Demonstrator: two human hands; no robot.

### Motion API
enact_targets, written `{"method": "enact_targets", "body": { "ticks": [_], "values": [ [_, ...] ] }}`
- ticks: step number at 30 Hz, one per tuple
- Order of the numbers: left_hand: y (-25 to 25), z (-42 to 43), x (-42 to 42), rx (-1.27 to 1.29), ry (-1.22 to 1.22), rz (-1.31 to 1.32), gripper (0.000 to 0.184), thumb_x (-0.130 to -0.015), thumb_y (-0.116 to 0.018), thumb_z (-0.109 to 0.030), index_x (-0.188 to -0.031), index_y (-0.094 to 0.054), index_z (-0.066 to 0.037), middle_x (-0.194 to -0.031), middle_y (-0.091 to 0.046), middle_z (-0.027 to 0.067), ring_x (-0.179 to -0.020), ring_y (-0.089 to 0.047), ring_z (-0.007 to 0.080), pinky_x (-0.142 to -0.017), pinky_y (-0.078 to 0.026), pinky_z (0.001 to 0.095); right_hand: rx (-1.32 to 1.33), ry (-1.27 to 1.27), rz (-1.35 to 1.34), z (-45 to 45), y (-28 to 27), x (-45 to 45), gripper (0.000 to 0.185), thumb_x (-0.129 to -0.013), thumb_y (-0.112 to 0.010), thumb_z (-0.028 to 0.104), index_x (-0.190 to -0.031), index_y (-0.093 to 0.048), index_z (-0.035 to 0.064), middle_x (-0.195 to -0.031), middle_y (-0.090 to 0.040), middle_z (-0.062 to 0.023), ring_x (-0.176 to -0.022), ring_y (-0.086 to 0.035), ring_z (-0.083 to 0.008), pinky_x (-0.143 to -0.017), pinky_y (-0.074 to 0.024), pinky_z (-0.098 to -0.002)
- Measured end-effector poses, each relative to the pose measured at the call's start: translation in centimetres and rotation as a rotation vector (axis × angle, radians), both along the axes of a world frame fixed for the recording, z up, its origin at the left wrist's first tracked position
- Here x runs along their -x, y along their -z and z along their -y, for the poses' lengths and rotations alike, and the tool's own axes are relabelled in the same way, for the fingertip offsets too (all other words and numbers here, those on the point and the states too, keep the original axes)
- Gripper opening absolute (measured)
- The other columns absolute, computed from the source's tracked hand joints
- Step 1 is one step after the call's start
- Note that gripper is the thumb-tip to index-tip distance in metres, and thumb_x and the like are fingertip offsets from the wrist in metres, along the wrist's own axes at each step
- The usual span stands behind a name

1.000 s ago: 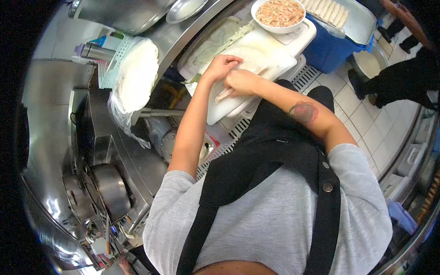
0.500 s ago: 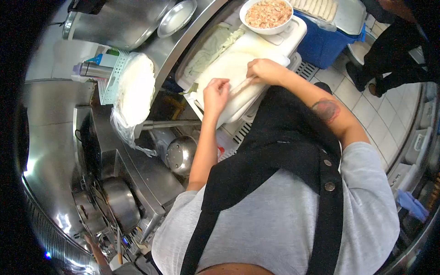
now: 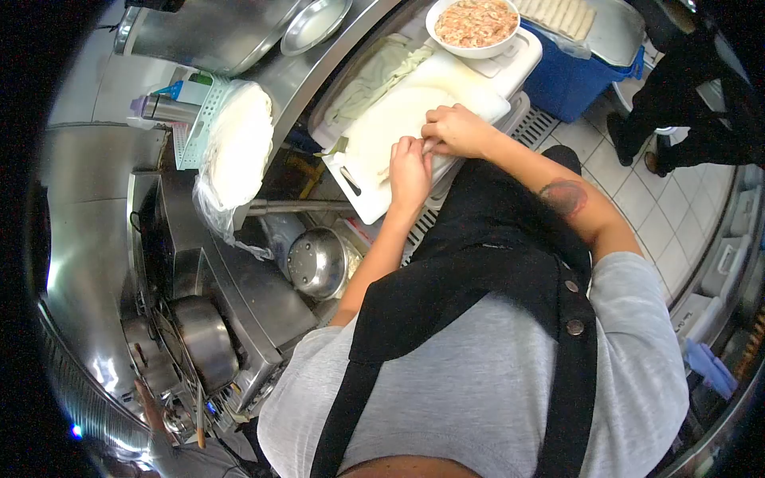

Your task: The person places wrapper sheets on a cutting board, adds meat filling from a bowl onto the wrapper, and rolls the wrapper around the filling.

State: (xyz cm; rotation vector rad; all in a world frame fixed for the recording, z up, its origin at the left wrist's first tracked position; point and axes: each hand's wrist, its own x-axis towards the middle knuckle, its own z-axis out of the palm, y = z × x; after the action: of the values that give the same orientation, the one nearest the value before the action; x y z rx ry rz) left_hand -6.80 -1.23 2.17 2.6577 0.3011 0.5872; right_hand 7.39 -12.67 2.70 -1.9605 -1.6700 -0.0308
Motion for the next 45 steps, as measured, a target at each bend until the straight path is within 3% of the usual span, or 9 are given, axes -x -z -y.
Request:
{"method": "enact_targets", "body": {
  "ticks": [7,15,18,27,37,41,45],
  "values": [
    [-0.3,-2.2,1.4,-0.028,0.012,-0.032,0.018,-0.077,-0.073,-0.005,-0.093,-0.068,-0.001,-0.096,-0.061,0.0134,-0.091,-0.059,0.0336,-0.08,-0.05,0.0437,0.005,-0.006,-0.076,0.7,0.8,-1.9,0.017,-0.075,-0.076,0.021,-0.086,-0.072,0.0092,-0.086,-0.064,-0.0081,-0.091,-0.065,-0.0272,-0.079,-0.0534,-0.0412],
    [-1.7,-3.0,4.8,-0.128,-0.084,0.028,0.024,-0.075,-0.074,-0.005,-0.098,-0.069,0.0,-0.099,-0.063,0.0136,-0.095,-0.059,0.0335,-0.087,-0.048,0.0433,-0.006,-0.005,0.053,0.2,-0.8,-0.8,0.024,-0.072,-0.077,0.017,-0.092,-0.071,0.0069,-0.094,-0.065,-0.0073,-0.099,-0.063,-0.0283,-0.085,-0.0526,-0.0416],
    [-0.8,-3.4,4.5,-0.063,-0.054,-0.005,0.024,-0.075,-0.075,-0.006,-0.097,-0.069,-0.001,-0.097,-0.063,0.0134,-0.095,-0.06,0.0334,-0.086,-0.048,0.0432,0.038,-0.193,0.0,-2.3,0.4,0.6,0.029,-0.069,-0.079,0.018,-0.094,-0.067,0.0076,-0.094,-0.062,-0.0074,-0.095,-0.063,-0.0279,-0.083,-0.0508,-0.0422],
    [-1.4,-3.5,4.7,-0.058,-0.031,-0.145,0.018,-0.077,-0.075,-0.008,-0.093,-0.069,-0.003,-0.092,-0.064,0.0142,-0.087,-0.062,0.0353,-0.081,-0.05,0.0447,0.149,-0.121,-0.104,-2.2,0.4,-0.2,0.02,-0.069,-0.076,0.018,-0.083,-0.067,0.0067,-0.086,-0.063,-0.0087,-0.09,-0.064,-0.0307,-0.08,-0.0522,-0.042],
    [-1.2,-3.5,5.0,-0.037,-0.025,-0.108,0.023,-0.074,-0.074,-0.003,-0.098,-0.071,-0.002,-0.095,-0.062,0.0143,-0.094,-0.06,0.0342,-0.084,-0.049,0.0442,0.053,-0.165,0.0,1.1,-0.4,-2.9,0.021,-0.073,-0.077,0.015,-0.092,-0.073,0.0064,-0.095,-0.065,-0.0093,-0.098,-0.063,-0.0293,-0.085,-0.0527,-0.0398],
    [-1.0,-5.0,5.1,0.046,0.021,-0.13,0.024,-0.074,-0.075,-0.004,-0.098,-0.071,-0.002,-0.094,-0.064,0.0163,-0.091,-0.063,0.0345,-0.083,-0.051,0.0439,0.064,-0.212,-0.072,0.7,0.5,-4.0,0.031,-0.073,-0.08,0.016,-0.102,-0.071,0.0078,-0.09,-0.067,-0.0091,-0.092,-0.066,-0.029,-0.084,-0.0541,-0.0405],
    [-2.5,-6.5,4.6,0.183,0.02,-0.216,0.021,-0.077,-0.078,-0.01,-0.095,-0.071,-0.002,-0.09,-0.07,0.0165,-0.084,-0.069,0.0306,-0.077,-0.054,0.0401,0.216,-0.131,-0.373,0.3,-1.8,-4.8,0.034,-0.073,-0.083,0.017,-0.102,-0.067,0.0083,-0.086,-0.072,-0.0112,-0.08,-0.07,-0.028,-0.075,-0.0542,-0.0392]
  ]
}}
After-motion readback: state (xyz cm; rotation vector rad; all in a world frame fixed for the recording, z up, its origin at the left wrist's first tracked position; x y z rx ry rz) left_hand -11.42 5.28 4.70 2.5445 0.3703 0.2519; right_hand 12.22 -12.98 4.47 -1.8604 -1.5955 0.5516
